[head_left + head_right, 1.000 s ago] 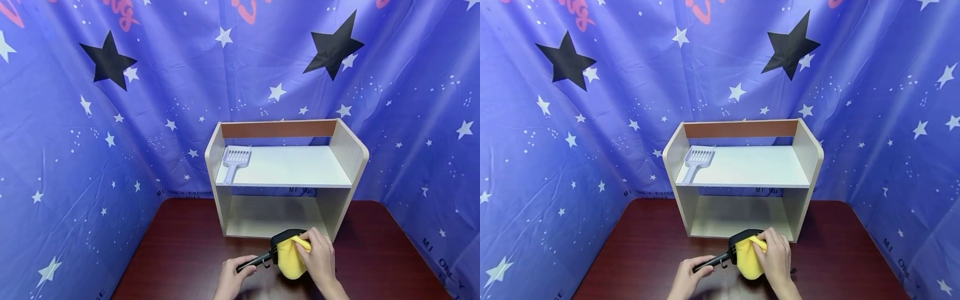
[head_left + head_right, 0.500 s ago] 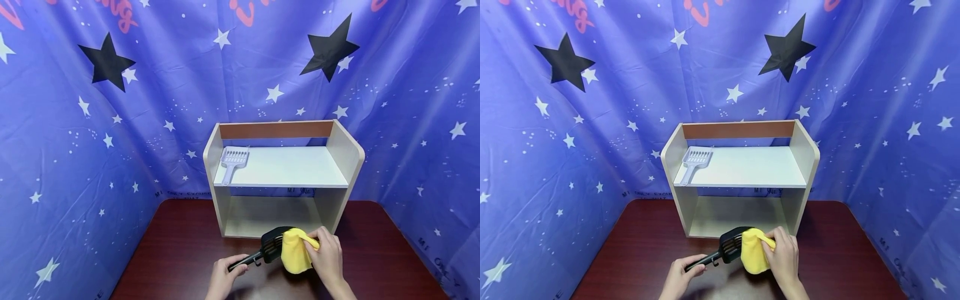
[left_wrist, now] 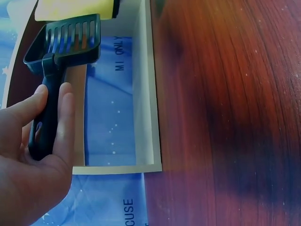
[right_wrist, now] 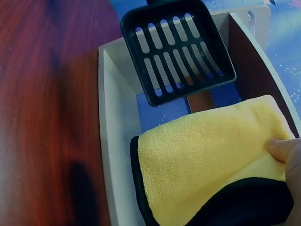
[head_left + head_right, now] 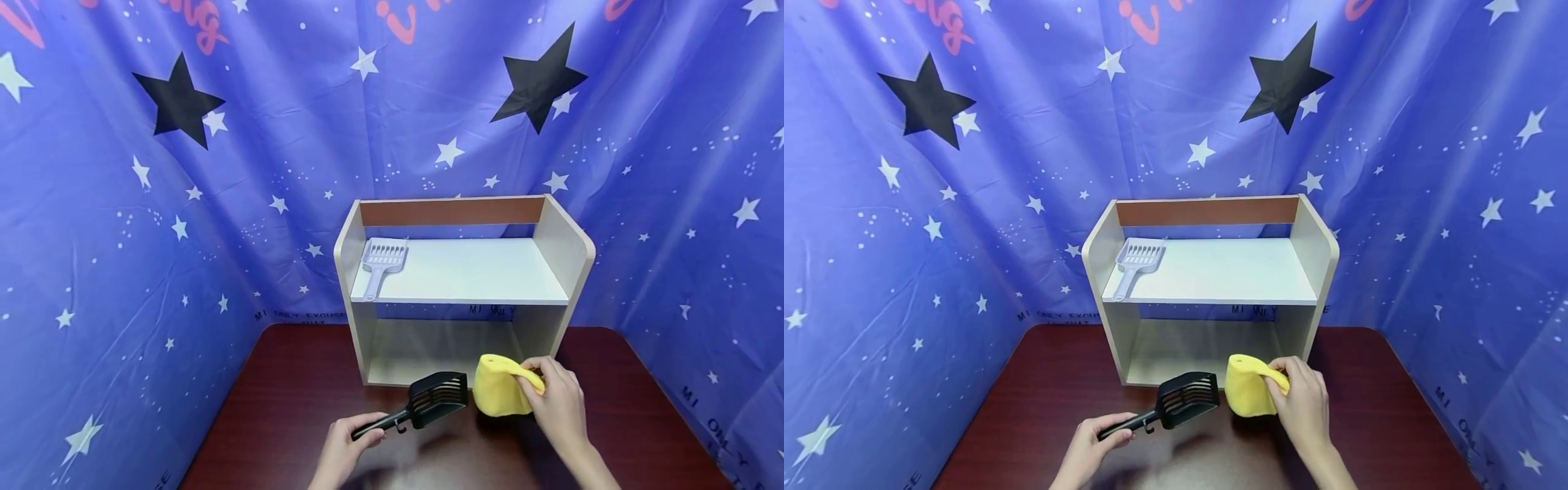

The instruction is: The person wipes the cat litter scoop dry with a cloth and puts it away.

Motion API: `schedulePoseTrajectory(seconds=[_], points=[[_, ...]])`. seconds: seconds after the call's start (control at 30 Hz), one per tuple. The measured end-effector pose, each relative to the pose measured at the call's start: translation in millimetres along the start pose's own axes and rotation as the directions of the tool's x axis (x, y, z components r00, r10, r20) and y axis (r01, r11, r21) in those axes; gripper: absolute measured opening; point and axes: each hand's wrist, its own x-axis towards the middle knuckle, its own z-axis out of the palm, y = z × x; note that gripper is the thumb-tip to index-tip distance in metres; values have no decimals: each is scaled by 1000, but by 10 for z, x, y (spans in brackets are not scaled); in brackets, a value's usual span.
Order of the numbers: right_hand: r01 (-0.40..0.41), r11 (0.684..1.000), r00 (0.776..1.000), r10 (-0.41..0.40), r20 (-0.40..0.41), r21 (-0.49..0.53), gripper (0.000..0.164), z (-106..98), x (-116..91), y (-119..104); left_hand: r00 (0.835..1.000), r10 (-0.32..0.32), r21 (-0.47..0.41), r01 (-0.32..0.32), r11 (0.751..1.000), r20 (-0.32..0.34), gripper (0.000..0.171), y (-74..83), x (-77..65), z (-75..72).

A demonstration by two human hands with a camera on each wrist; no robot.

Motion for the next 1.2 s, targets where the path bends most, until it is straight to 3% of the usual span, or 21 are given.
schedulePoseTrajectory(seconds=[0.1,0.17,0.37,0.5,0.83,1.03,1.2], points=[[8,1000,1000,-8,28,-1,29,-2,89,14,1000,24,40,-24,999,-1,27,3,9,5],[25,1000,999,-26,47,11,28,9,143,1,999,38,76,-38,996,1,26,96,-1,19],[100,994,991,-104,84,51,29,107,249,-157,994,106,170,-107,980,15,24,32,53,63],[195,976,970,-206,125,96,26,183,271,-296,989,144,207,-146,967,24,21,-23,68,100],[428,877,855,-472,214,220,24,278,111,-570,992,126,227,-125,966,12,20,-8,31,153],[532,818,760,-575,301,218,35,272,45,-610,995,99,237,-96,967,-3,20,-20,-2,152],[531,811,731,-585,351,245,48,260,38,-563,994,110,268,-100,958,-21,20,3,17,150]])
